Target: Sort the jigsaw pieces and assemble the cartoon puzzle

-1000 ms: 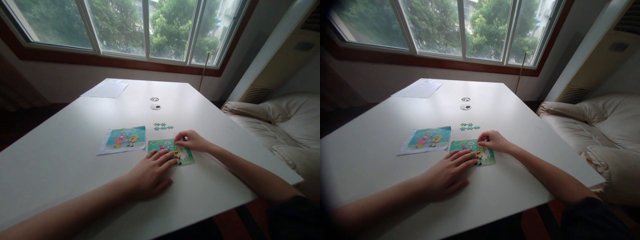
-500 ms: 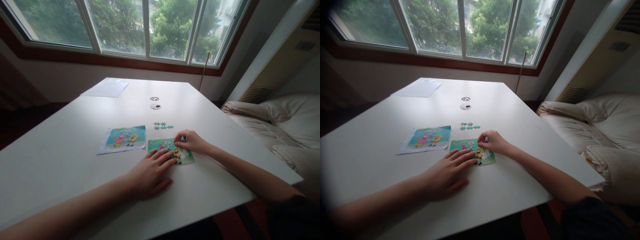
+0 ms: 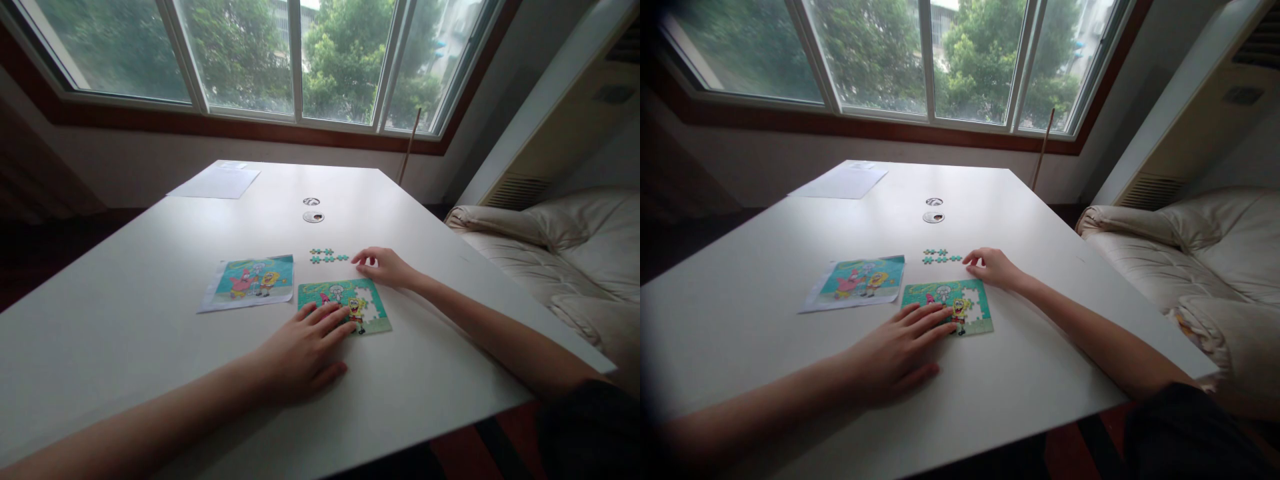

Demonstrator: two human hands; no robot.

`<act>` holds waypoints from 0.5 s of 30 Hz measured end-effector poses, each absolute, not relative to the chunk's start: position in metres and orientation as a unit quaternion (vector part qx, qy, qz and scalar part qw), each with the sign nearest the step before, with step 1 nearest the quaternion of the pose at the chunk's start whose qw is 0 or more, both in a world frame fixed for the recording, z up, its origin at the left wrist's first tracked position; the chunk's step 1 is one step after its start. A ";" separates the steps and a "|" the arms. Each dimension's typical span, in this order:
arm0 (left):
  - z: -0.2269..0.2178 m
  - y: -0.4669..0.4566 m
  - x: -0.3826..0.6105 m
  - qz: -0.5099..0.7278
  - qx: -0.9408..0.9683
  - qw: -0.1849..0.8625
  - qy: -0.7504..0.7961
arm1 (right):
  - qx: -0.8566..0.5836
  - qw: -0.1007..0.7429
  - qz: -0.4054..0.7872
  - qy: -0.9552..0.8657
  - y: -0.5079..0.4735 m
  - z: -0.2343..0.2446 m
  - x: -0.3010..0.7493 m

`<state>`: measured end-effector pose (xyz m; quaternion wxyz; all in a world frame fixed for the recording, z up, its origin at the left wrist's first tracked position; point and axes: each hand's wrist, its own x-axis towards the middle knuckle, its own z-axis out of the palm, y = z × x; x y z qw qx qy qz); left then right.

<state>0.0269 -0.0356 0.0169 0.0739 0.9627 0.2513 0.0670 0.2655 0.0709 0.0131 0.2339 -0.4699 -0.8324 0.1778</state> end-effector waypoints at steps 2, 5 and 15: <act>0.018 -0.035 0.027 0.058 0.965 0.064 0.249 | -0.483 0.239 0.169 -0.825 0.086 0.008 0.265; 0.020 -0.034 0.027 0.056 0.967 0.043 0.243 | -0.482 0.247 0.158 -0.826 0.102 0.004 0.259; 0.023 -0.046 0.048 0.070 0.963 -0.012 0.259 | -0.499 0.134 0.231 -0.825 0.115 0.019 0.246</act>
